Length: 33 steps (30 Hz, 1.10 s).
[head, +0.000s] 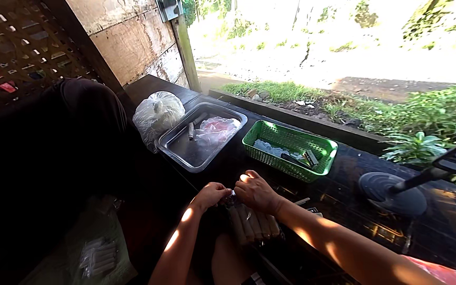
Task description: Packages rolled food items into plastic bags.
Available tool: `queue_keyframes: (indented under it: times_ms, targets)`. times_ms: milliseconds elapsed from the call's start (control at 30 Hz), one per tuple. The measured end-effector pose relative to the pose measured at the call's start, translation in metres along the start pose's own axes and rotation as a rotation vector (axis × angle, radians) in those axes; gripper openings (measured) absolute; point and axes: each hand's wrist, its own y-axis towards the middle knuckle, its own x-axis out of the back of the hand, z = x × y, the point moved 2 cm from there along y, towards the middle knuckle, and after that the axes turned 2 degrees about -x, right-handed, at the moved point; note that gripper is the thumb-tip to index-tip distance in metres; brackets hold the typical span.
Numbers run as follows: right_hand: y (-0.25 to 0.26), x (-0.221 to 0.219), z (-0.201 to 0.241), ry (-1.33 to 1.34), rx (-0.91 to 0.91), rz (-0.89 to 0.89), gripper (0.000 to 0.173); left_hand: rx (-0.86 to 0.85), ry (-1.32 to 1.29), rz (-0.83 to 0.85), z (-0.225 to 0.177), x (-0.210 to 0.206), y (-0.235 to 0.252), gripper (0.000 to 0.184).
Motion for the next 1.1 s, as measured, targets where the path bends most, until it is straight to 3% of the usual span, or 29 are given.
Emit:
queue_keyframes:
  times_ms: [200,267,300,433,533,633,767,900,1100]
  targets:
    - [0.001,0.001,-0.002,0.009,0.049,0.030,0.019,-0.028,-0.011,-0.005,0.004,0.000,0.002,0.026]
    - [0.000,0.003,-0.006,0.081,-0.015,0.052,0.012,-0.051,-0.001,-0.023,0.007,-0.001,0.001,0.026]
    - [-0.001,0.007,-0.009,0.170,-0.098,0.087,0.006,-0.060,0.009,-0.034,0.008,-0.002,0.000,0.026]
    - [-0.005,0.029,-0.035,0.703,-0.645,0.383,0.052,-0.099,0.039,-0.080,0.013,-0.005,-0.003,0.028]
    - [-0.011,0.038,-0.052,1.033,-1.034,0.571,0.037,-0.115,0.052,-0.095,0.014,-0.007,-0.003,0.029]
    - [-0.012,0.039,-0.058,1.053,-1.225,0.680,0.023,-0.123,0.070,-0.105,0.014,-0.007,-0.003,0.029]
    - [-0.007,0.038,-0.057,1.086,-1.330,0.769,0.020,-0.132,0.064,-0.095,0.016,-0.007,-0.003,0.029]
    - [-0.004,0.039,-0.059,1.052,-1.299,0.809,0.011,-0.131,0.047,-0.096,0.016,-0.007,-0.004,0.028]
    - [-0.014,0.038,-0.060,0.947,-1.293,0.687,0.010,-0.126,0.033,-0.104,0.016,-0.007,-0.004,0.028]
